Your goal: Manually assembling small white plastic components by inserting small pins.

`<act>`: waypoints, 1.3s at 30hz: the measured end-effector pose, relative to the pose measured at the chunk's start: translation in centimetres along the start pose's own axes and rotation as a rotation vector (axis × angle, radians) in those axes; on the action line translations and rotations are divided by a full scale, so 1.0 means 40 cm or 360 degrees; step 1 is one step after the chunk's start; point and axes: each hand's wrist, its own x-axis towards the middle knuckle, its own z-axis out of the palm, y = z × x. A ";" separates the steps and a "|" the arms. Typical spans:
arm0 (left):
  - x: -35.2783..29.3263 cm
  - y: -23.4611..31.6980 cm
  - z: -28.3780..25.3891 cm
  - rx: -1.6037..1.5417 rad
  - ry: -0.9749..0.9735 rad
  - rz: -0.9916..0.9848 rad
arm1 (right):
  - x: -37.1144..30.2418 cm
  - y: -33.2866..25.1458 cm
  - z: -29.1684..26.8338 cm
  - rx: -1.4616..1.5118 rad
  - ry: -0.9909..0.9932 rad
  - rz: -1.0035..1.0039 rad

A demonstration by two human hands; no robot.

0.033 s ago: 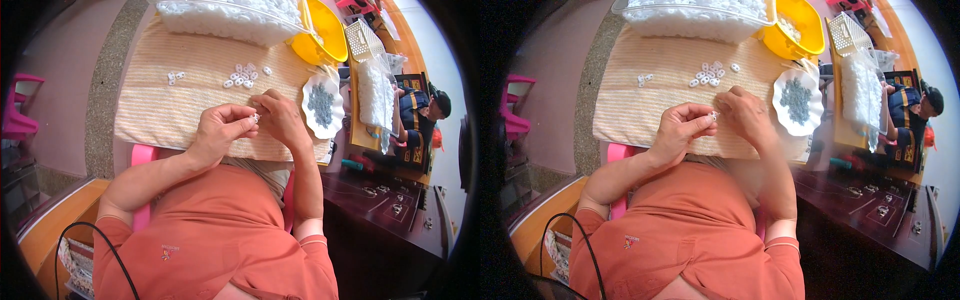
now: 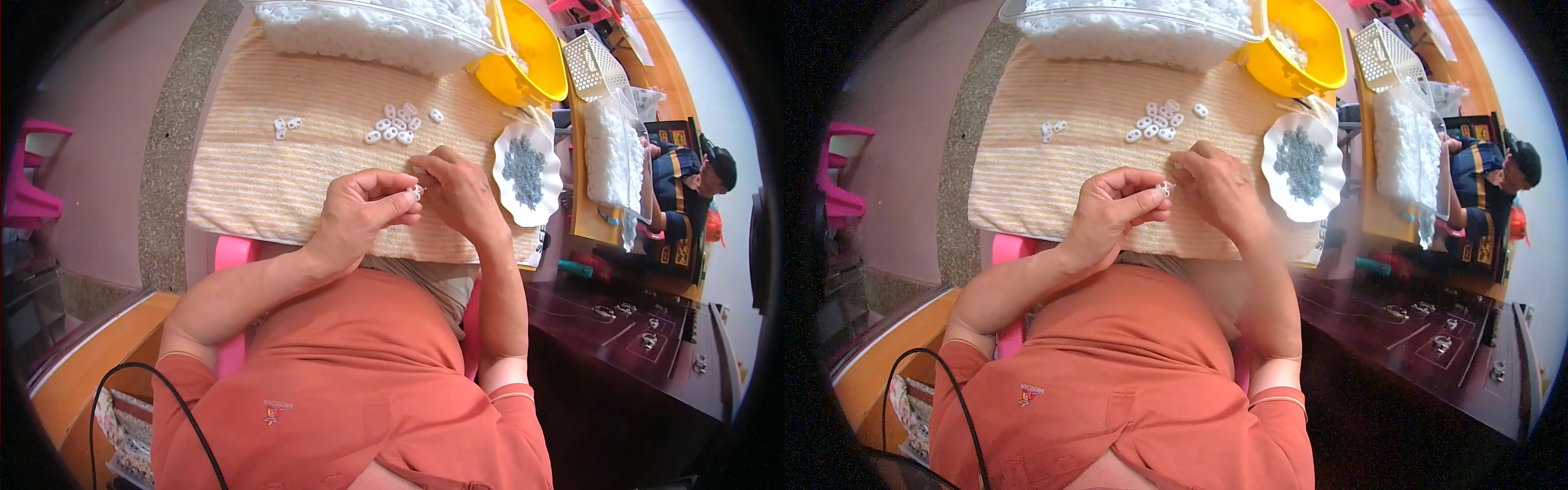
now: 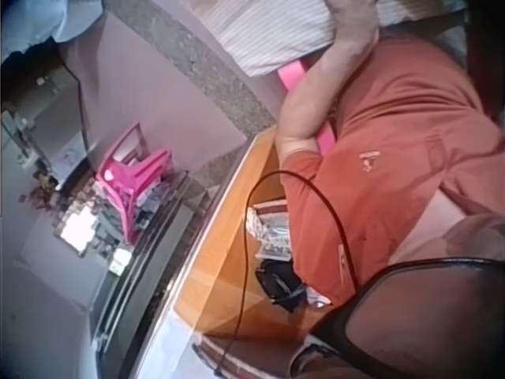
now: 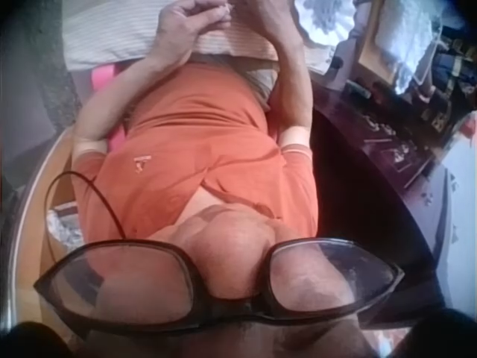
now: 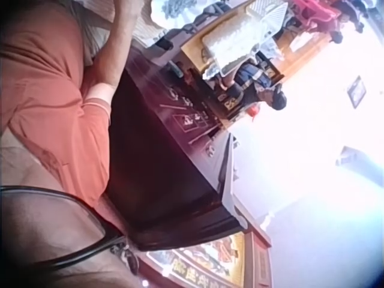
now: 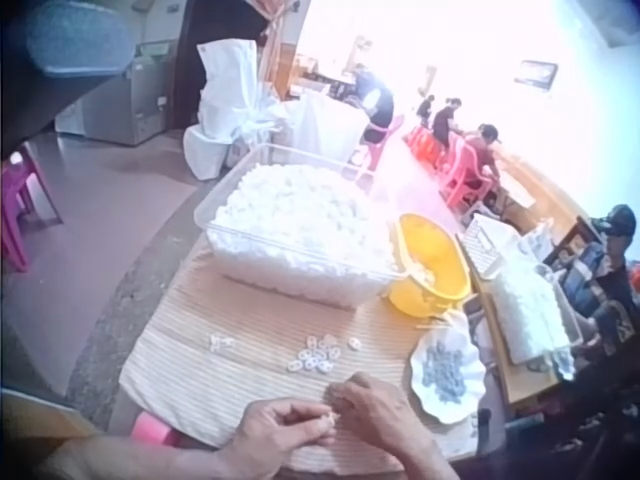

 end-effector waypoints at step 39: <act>0.023 -0.007 -0.019 0.0032 0.0050 -0.0184 | -0.082 0.063 0.042 0.1814 -0.0111 0.0504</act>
